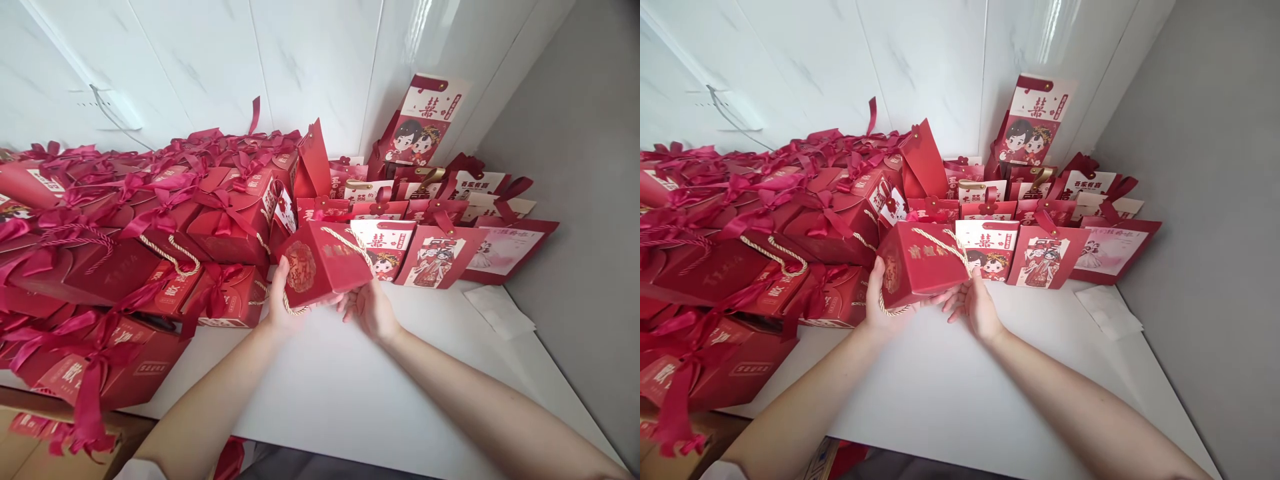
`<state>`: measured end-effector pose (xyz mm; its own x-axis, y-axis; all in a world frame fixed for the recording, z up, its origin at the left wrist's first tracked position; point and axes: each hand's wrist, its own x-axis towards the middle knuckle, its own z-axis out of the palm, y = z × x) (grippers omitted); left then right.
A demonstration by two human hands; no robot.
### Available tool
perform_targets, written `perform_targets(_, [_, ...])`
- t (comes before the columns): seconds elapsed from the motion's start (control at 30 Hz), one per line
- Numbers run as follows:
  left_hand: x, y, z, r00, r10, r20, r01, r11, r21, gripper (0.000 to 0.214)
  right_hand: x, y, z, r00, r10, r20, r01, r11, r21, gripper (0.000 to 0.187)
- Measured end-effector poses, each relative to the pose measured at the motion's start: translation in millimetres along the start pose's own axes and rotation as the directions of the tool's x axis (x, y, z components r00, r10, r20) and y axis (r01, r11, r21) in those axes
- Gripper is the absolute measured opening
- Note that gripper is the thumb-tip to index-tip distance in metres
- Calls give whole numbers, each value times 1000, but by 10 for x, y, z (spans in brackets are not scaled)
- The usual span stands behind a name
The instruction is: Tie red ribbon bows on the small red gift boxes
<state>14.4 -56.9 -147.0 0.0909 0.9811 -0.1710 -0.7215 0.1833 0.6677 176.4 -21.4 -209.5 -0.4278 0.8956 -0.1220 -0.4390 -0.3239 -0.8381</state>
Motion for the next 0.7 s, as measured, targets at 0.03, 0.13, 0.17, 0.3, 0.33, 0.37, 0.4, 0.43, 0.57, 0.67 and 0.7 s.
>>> perform_targets(0.03, [1, 22, 10, 1000, -11, 12, 11, 1000, 10, 69, 0, 1, -5, 1000, -2, 4, 2, 1000, -11, 75])
perform_targets(0.13, [18, 65, 2, 999, -42, 31, 42, 999, 15, 68, -6, 6, -4, 1000, -26, 8, 26, 998, -56, 70])
perform_targets(0.17, [27, 70, -15, 998, -55, 26, 55, 998, -1, 66, -9, 8, 1, 999, -28, 15, 29, 997, -72, 67])
perform_targets(0.3, [60, 66, -91, 991, -130, 23, 131, 989, -62, 63, -13, 12, 19, 999, -28, 21, 30, 992, -118, 63])
perform_targets(0.33, [64, 62, -102, 989, -144, 29, 146, 987, -69, 63, -15, 13, 19, 999, -29, 21, 31, 992, -126, 63])
perform_targets(0.37, [65, 58, -106, 986, -161, 42, 164, 983, -78, 65, -18, 15, 18, 999, -26, 23, 29, 991, -130, 63])
perform_targets(0.4, [65, 53, -106, 982, -178, 58, 183, 979, -93, 68, -24, 17, 15, 999, -24, 26, 27, 991, -133, 62])
perform_targets(0.43, [62, 48, -101, 977, -198, 74, 205, 972, -114, 72, -35, 20, 11, 999, -28, 30, 32, 990, -135, 61])
perform_targets(0.57, [36, 21, -63, 963, -265, 40, 268, 939, -216, 76, -124, 18, 9, 976, -194, 102, 215, 941, -262, 56])
perform_targets(0.67, [12, -1, -25, 953, -298, -57, 267, 913, -308, 63, -187, -6, 35, 954, -249, 167, 294, 886, -358, 49])
perform_targets(0.7, [5, -7, -10, 949, -307, -75, 265, 901, -344, 60, -196, -16, 46, 955, -238, 174, 288, 881, -374, 48])
